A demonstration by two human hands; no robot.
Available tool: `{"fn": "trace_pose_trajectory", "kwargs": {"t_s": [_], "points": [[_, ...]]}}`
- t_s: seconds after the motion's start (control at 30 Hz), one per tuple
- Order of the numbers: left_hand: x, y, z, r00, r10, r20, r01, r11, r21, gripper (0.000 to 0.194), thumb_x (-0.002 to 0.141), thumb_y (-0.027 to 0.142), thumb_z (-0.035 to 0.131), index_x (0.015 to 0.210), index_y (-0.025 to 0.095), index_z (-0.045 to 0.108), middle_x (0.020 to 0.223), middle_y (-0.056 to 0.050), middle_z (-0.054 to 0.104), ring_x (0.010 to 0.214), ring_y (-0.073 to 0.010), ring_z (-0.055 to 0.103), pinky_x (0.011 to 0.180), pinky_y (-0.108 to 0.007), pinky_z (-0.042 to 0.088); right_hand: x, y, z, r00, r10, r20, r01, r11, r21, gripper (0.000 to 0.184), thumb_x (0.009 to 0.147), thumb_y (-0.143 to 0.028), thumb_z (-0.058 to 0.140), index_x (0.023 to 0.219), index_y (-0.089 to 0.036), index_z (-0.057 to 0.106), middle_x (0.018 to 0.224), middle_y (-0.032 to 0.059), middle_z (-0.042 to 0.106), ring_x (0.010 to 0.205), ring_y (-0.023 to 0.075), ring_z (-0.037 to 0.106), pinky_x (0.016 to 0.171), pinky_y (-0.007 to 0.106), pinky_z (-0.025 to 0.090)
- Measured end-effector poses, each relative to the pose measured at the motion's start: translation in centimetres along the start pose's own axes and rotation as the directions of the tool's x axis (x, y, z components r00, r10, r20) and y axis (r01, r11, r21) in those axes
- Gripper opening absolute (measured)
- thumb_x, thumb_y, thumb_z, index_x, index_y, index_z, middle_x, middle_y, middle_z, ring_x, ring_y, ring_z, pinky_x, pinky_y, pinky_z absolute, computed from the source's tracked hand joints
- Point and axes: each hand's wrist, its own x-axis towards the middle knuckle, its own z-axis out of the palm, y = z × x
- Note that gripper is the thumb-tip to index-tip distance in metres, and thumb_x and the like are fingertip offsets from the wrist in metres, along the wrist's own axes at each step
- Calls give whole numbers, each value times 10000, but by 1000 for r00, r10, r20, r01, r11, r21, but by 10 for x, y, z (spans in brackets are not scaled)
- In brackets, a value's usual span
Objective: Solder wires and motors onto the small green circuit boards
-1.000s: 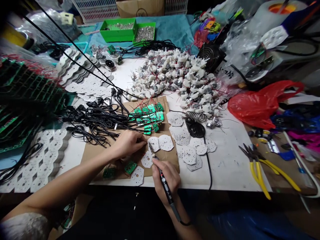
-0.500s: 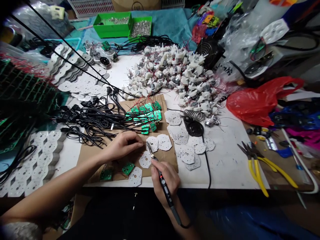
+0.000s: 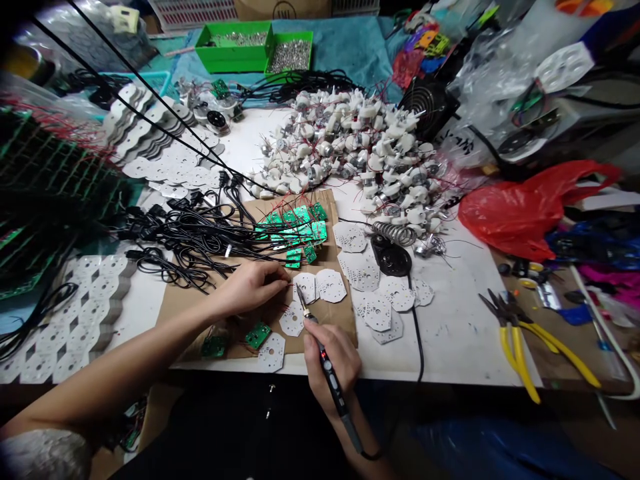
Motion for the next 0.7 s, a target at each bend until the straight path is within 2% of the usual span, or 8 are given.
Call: {"fn": "trace_pose_trajectory", "kwargs": {"t_s": [0.17,0.37,0.5,0.7], "points": [[1,-1,-3,1000,19,12,-20,999,34,121,881,163,607,875,181,726,805,-13,760,684,-155,655,633,-240,406,1,2,0,998,-64,-3,64,998,1,249,994,-102,606,1173,-212,740,950,54,755,814,194,734,716,302,609],[6,2,1,1000,5,1,-5,993,120,118,870,205,630,820,185,735,753,-20,742,663,-167,630,617,-257,363,0,-1,0,1000,-4,5,4,1000,16,252,998,-87,606,1169,-217,738,966,47,745,838,189,724,761,308,593],[10,1,1,999,-1,34,-2,996,88,141,867,233,623,807,193,744,756,-12,743,666,-165,628,606,-259,351,0,-2,0,1000,-13,17,13,1000,16,260,1001,-78,604,1179,-217,733,965,49,739,846,184,715,766,308,590],[15,1,-3,998,15,62,-23,991,135,160,856,239,621,808,197,767,716,-16,724,651,-173,609,605,-269,348,2,0,1,999,-14,44,14,1000,16,268,1008,-66,593,1196,-209,721,979,57,735,878,188,711,779,311,586]]}}
